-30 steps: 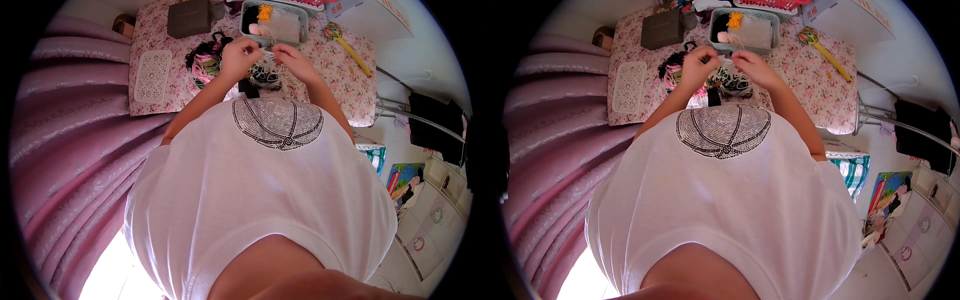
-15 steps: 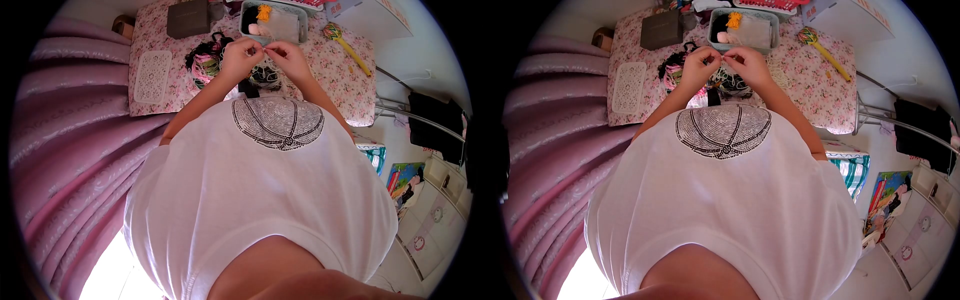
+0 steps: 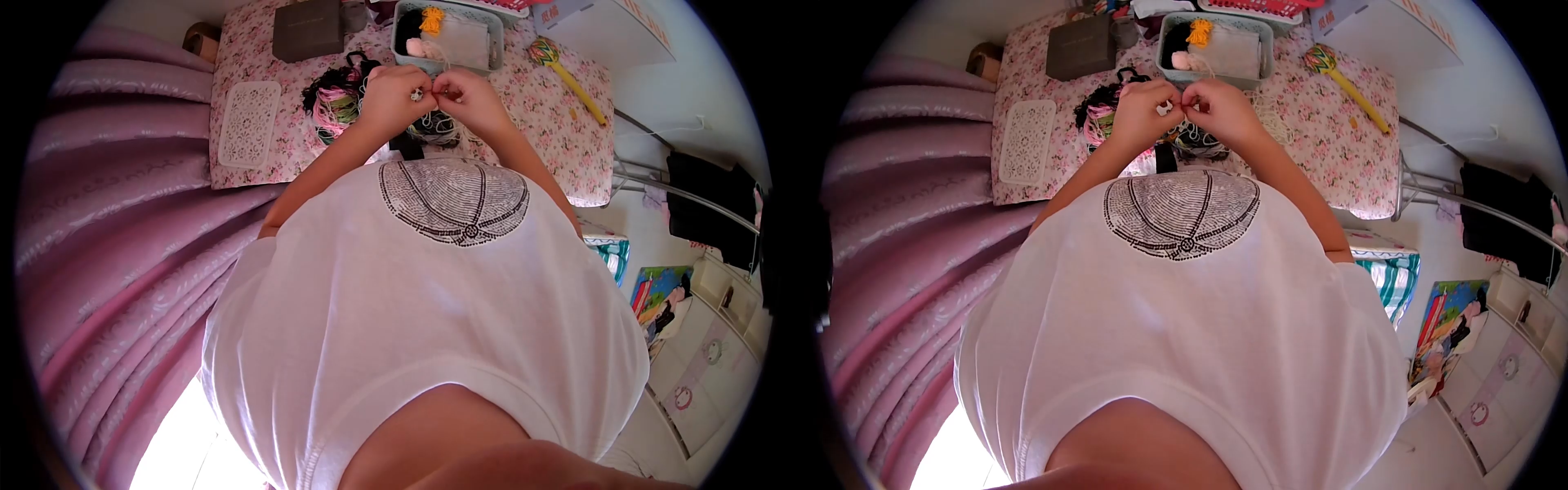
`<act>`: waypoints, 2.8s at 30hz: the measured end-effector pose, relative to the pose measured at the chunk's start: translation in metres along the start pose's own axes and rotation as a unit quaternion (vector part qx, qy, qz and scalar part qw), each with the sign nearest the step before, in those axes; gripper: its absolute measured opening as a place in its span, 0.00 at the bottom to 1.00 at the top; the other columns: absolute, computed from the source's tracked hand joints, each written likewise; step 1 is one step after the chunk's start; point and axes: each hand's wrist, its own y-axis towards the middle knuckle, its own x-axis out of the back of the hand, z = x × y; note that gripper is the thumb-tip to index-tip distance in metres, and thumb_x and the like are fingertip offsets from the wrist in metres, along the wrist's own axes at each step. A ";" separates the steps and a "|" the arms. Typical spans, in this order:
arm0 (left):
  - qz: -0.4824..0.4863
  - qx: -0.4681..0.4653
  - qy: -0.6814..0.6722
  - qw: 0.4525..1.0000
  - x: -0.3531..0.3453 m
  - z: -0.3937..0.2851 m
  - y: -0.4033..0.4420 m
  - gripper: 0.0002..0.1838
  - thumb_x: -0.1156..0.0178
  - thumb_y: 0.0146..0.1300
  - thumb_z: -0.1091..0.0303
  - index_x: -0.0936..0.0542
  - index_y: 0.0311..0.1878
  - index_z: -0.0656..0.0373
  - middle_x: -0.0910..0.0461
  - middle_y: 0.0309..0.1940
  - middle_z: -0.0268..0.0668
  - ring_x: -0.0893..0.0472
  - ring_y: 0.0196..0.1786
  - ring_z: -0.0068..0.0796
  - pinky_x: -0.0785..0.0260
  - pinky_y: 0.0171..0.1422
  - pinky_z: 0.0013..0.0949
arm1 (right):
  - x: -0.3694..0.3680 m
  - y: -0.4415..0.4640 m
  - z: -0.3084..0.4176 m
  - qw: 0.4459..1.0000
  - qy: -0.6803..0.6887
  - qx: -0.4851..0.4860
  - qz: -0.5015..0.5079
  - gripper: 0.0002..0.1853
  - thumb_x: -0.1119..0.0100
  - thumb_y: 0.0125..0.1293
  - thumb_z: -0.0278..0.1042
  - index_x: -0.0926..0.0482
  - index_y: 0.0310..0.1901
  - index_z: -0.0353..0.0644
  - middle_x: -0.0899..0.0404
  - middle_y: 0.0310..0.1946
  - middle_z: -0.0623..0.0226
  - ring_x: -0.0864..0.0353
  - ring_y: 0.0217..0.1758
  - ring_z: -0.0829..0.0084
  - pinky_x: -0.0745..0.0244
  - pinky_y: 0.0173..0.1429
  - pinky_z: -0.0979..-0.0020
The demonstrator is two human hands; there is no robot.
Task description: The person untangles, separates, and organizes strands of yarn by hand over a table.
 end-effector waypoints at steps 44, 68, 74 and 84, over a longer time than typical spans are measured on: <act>0.049 0.213 -0.212 0.952 -0.011 0.018 -0.009 0.06 0.42 0.46 0.72 0.28 0.25 0.64 0.31 0.21 0.30 0.32 0.26 0.17 0.39 0.31 0.22 | -0.014 -0.007 -0.023 0.994 0.095 -0.032 -0.043 0.10 0.48 0.59 0.33 0.27 0.39 0.38 0.28 0.27 0.71 0.30 0.27 0.83 0.33 0.31 0.76; 0.026 0.285 -0.374 0.882 -0.020 0.027 -0.014 0.03 0.50 0.55 0.75 0.30 0.27 0.63 0.24 0.35 0.36 0.26 0.35 0.19 0.33 0.40 0.22 | -0.011 -0.005 -0.023 0.869 0.455 -0.190 -0.042 0.11 0.51 0.62 0.34 0.29 0.40 0.36 0.26 0.33 0.69 0.27 0.36 0.79 0.31 0.42 0.78; 0.017 0.305 -0.498 0.812 -0.030 0.035 -0.017 0.03 0.52 0.59 0.73 0.30 0.33 0.62 0.25 0.40 0.37 0.27 0.41 0.21 0.34 0.48 0.25 | -0.008 -0.004 -0.024 0.783 0.596 -0.176 -0.041 0.10 0.57 0.65 0.35 0.32 0.42 0.38 0.28 0.39 0.67 0.28 0.42 0.74 0.31 0.46 0.72; 0.086 0.301 -0.521 0.794 -0.028 0.020 -0.012 0.07 0.48 0.60 0.68 0.30 0.38 0.60 0.30 0.31 0.27 0.31 0.33 0.14 0.39 0.38 0.19 | -0.019 -0.004 -0.029 0.848 0.487 -0.201 -0.052 0.07 0.51 0.62 0.33 0.31 0.40 0.41 0.29 0.32 0.73 0.29 0.33 0.81 0.33 0.41 0.78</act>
